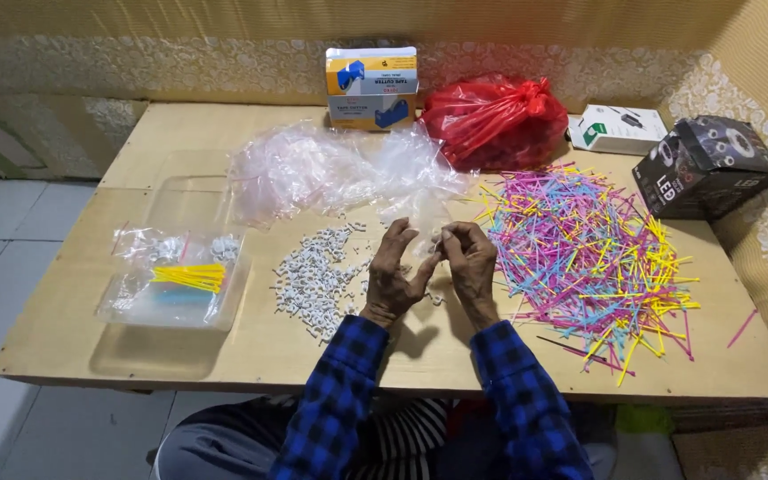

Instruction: The person picks up colorful plastic sticks and small white electronic components, threading the sticks through the components and placing them into a small yellow plastic bag.

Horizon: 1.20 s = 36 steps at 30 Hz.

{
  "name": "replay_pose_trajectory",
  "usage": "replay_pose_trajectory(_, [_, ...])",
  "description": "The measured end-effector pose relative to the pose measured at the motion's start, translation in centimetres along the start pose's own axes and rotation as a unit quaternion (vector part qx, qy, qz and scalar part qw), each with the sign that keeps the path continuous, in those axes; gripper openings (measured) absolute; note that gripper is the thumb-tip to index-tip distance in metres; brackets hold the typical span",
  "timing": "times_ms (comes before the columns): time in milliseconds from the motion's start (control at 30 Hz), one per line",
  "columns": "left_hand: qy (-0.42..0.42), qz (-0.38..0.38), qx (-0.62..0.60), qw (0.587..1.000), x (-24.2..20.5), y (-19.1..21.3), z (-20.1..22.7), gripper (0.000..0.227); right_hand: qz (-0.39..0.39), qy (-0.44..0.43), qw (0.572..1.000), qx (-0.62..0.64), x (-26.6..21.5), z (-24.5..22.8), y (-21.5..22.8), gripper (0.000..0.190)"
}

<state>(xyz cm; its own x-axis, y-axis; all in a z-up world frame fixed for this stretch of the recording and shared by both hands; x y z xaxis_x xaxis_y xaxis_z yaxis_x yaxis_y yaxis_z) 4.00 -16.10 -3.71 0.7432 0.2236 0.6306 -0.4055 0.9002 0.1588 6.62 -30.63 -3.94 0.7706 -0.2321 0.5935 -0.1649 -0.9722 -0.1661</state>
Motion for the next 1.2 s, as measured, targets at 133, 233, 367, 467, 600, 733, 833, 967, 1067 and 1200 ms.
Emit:
replay_pose_trajectory(133, [0.011, 0.058, 0.044, 0.997, -0.2, -0.5, -1.4, 0.009, -0.02, 0.01, 0.999, -0.025, -0.1, -0.4, -0.3, 0.008])
replay_pose_trajectory(233, [0.008, 0.07, 0.043, 0.997, -0.3, -0.7, -1.8, 0.005, -0.022, -0.004, 0.999, -0.022, -0.1, -0.7, -0.4, 0.01])
replay_pose_trajectory(367, [-0.008, 0.062, 0.059, 0.996, -0.5, -0.9, -1.4, 0.003, -0.027, -0.01, 0.997, -0.074, -0.1, -0.9, -0.2, 0.019])
replay_pose_trajectory(467, [-0.012, 0.083, 0.074, 0.994, -0.8, -1.4, -2.9, 0.003, -0.037, 0.032, 0.978, -0.205, -0.4, -0.3, -0.3, 0.023])
replay_pose_trajectory(600, [-0.013, 0.094, 0.097, 0.991, -1.2, -2.0, -4.5, 0.003, -0.051, 0.169, 0.934, -0.311, -0.8, 0.0, -0.8, 0.03])
replay_pose_trajectory(733, [-0.005, 0.079, 0.105, 0.991, -0.7, -0.8, -1.2, 0.019, -0.026, 0.192, 0.924, -0.331, -1.1, 1.4, -0.1, 0.012])
replay_pose_trajectory(833, [0.007, 0.07, 0.116, 0.991, -1.4, -1.2, -3.0, 0.011, -0.023, 0.193, 0.926, -0.325, -1.0, 1.1, 0.5, 0.014])
replay_pose_trajectory(967, [-0.032, 0.107, 0.212, 0.971, -0.4, -0.5, -1.1, 0.008, -0.033, 0.213, 0.914, -0.343, -0.9, 0.4, 0.3, 0.015])
replay_pose_trajectory(1067, [-0.07, 0.13, 0.306, 0.94, 0.0, -0.5, -1.8, 0.011, -0.045, 0.225, 0.907, -0.353, -0.7, 0.6, 0.4, 0.012])
replay_pose_trajectory(1200, [-0.077, 0.112, 0.349, 0.927, 0.7, -0.4, -2.4, 0.016, -0.091, 0.284, 0.85, -0.433, -0.2, -1.0, 0.5, 0.03])
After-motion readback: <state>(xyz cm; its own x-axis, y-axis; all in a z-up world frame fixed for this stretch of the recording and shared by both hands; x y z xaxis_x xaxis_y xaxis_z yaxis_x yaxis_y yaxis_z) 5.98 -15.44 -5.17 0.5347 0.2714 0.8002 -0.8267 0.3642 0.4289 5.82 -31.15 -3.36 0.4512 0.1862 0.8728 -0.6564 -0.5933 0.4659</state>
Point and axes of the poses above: each hand's wrist, its own x-axis towards the middle knuckle, its own y-axis out of the back of the hand, z = x × y, the point moved 2 cm from there along x, towards the middle knuckle, and after that the axes turned 15 degrees about y, right-handed, at the moved point
